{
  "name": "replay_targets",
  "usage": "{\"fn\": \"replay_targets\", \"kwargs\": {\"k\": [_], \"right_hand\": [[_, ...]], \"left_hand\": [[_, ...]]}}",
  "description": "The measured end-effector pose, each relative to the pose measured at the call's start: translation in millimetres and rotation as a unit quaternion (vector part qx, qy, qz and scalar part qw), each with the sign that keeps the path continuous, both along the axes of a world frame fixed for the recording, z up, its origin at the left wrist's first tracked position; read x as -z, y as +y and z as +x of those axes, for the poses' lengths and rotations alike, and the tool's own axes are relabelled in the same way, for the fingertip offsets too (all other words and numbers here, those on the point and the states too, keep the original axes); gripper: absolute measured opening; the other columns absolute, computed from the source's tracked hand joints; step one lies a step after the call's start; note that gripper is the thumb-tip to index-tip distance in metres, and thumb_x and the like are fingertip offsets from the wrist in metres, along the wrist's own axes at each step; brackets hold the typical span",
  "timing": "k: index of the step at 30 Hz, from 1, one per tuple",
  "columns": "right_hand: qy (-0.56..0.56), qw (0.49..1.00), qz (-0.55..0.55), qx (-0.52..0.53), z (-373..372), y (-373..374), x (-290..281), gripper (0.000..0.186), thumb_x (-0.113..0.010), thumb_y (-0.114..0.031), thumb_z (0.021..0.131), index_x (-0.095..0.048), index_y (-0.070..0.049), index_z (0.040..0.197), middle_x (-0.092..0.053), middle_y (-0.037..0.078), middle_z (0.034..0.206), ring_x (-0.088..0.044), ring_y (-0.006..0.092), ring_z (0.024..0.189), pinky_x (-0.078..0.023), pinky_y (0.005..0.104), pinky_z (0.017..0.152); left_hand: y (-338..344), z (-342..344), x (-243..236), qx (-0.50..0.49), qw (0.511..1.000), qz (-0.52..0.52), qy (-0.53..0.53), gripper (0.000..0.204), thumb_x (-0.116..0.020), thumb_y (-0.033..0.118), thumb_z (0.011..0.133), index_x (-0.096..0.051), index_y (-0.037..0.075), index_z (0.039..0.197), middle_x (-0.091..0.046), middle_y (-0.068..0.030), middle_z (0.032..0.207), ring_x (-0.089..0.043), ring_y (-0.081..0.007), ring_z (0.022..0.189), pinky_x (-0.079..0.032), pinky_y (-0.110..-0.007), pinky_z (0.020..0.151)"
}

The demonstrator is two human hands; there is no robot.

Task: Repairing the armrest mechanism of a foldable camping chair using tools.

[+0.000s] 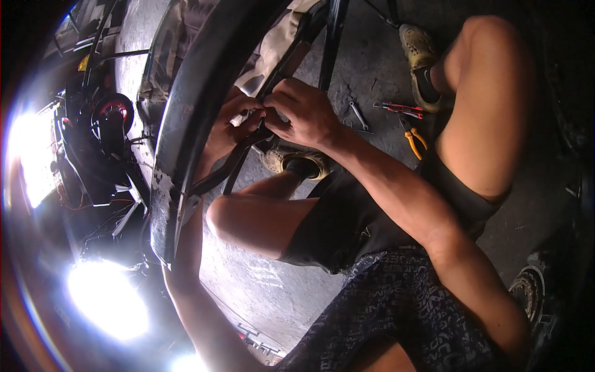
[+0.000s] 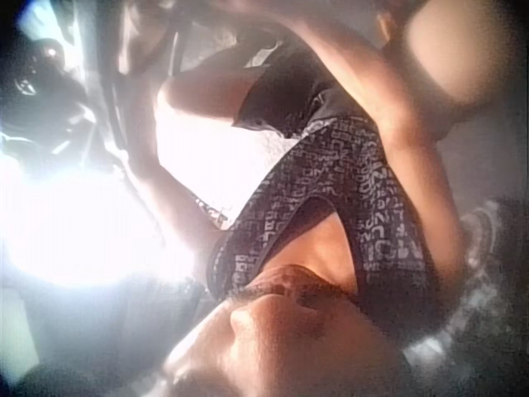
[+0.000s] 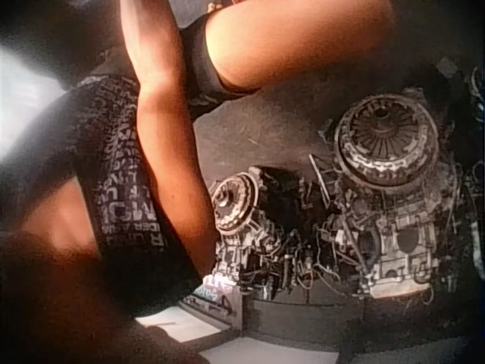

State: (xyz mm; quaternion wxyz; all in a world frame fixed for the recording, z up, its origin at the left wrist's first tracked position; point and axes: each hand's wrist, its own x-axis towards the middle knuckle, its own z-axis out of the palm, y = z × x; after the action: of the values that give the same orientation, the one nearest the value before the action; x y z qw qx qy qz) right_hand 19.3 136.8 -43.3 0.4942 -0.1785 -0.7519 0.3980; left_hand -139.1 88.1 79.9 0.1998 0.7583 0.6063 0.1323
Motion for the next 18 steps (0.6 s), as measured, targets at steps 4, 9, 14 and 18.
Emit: {"fn": "replay_targets", "kwargs": {"k": [4, 9, 14, 18], "right_hand": [[-0.003, 1.0, 0.004, 0.008, -1.4, -0.5, 0.4, 0.039, -0.083, -0.022, 0.07, -0.06, -0.01, 0.099, -0.056, 0.006, 0.09, -0.062, 0.0222, 0.079, -0.053, 0.0336, 0.068], [0.013, 1.0, -0.007, 0.001, -3.5, -5.3, 0.1, 0.039, -0.081, -0.02, 0.072, -0.059, -0.009, 0.102, -0.057, 0.007, 0.091, -0.062, 0.0234, 0.08, -0.053, 0.0342, 0.068], [0.081, 0.996, 0.013, 0.026, 5.4, -11.1, 3.9, 0.025, -0.075, -0.005, 0.077, -0.063, -0.008, 0.098, -0.063, 0.008, 0.091, -0.064, 0.0227, 0.075, -0.054, 0.033, 0.06], [0.089, 0.996, 0.007, 0.026, 3.6, -14.5, 1.7, 0.024, -0.073, -0.003, 0.081, -0.063, -0.008, 0.103, -0.064, 0.008, 0.091, -0.065, 0.0217, 0.076, -0.055, 0.0324, 0.061]], "left_hand": [[0.4, 0.0, -2.1, 0.006, 1.0, 0.002, 0.003, 0.017, -0.075, 0.001, 0.077, -0.068, 0.002, 0.092, -0.06, -0.0077, 0.079, -0.06, -0.0167, 0.068, -0.047, -0.029, 0.06], [-5.9, -1.6, -5.6, -0.02, 1.0, -0.008, -0.002, 0.016, -0.075, 0.001, 0.076, -0.068, 0.001, 0.091, -0.06, -0.0074, 0.079, -0.06, -0.0158, 0.069, -0.047, -0.029, 0.06], [-2.3, 2.4, 0.6, -0.022, 1.0, -0.011, -0.017, 0.016, -0.073, 0.0, 0.076, -0.068, 0.001, 0.091, -0.061, -0.0074, 0.079, -0.061, -0.0159, 0.07, -0.047, -0.029, 0.06], [-2.6, 4.0, -3.8, -0.04, 0.998, -0.012, -0.039, 0.016, -0.073, 0.0, 0.076, -0.069, 0.001, 0.092, -0.061, -0.0075, 0.079, -0.061, -0.0159, 0.069, -0.047, -0.029, 0.06]]}}
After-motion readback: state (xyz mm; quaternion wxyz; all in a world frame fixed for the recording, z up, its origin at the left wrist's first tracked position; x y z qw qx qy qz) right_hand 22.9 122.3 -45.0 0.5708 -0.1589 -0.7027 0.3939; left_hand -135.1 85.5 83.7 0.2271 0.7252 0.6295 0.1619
